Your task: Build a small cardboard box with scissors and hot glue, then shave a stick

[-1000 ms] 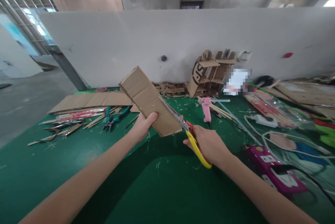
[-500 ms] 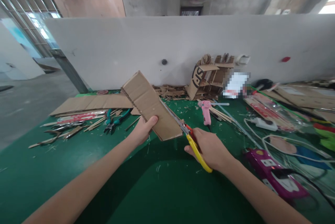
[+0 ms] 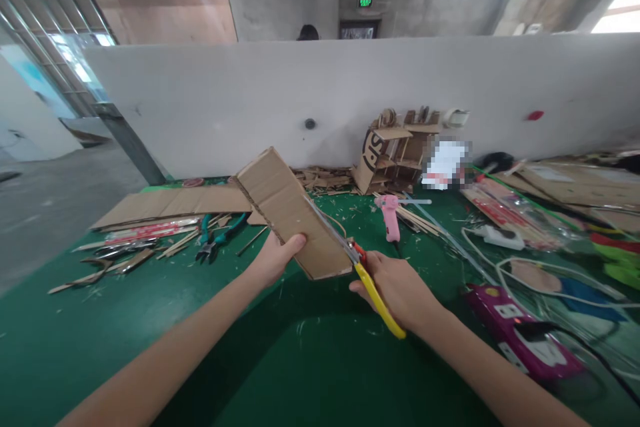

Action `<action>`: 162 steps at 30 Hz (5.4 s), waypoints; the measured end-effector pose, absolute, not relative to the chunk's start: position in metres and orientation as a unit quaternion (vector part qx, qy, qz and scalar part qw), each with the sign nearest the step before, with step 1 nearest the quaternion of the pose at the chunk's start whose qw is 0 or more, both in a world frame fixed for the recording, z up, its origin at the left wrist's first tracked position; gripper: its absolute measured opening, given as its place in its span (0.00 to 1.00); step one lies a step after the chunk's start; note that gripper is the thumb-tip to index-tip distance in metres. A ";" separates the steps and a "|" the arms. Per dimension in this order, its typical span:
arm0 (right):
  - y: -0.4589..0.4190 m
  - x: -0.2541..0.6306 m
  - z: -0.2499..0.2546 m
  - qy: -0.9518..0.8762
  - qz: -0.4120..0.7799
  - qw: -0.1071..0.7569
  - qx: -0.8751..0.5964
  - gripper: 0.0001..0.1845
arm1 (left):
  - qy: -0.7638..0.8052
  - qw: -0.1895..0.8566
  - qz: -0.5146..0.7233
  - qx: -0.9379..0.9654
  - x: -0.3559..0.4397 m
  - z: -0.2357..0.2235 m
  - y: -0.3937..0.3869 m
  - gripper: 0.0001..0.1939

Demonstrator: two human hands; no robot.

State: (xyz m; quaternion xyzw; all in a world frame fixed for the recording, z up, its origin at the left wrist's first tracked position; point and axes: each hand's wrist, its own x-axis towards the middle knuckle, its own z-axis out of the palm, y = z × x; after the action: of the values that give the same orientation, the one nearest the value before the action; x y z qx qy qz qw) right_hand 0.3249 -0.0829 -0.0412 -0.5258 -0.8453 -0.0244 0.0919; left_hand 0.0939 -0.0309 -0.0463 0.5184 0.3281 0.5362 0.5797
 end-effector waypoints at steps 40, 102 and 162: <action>-0.081 0.329 -0.042 -0.856 0.083 0.152 -0.487 0.24 | 0.334 0.601 0.528 0.498 0.098 -0.065 -0.032 0.40; -0.095 0.329 -0.020 -0.838 0.091 0.130 -0.522 0.21 | 0.316 0.574 0.537 0.532 0.106 -0.063 -0.039 0.37; -0.093 0.333 -0.031 -0.811 0.234 0.232 -0.483 0.19 | 0.366 0.511 0.536 0.564 0.109 -0.051 -0.043 0.39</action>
State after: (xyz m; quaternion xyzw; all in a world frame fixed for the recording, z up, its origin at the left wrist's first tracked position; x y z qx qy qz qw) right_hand 0.3334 -0.0933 -0.0310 -0.4831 -0.8112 0.2340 0.2321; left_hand 0.1092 -0.0430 -0.0507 0.5640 0.3658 0.5358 0.5109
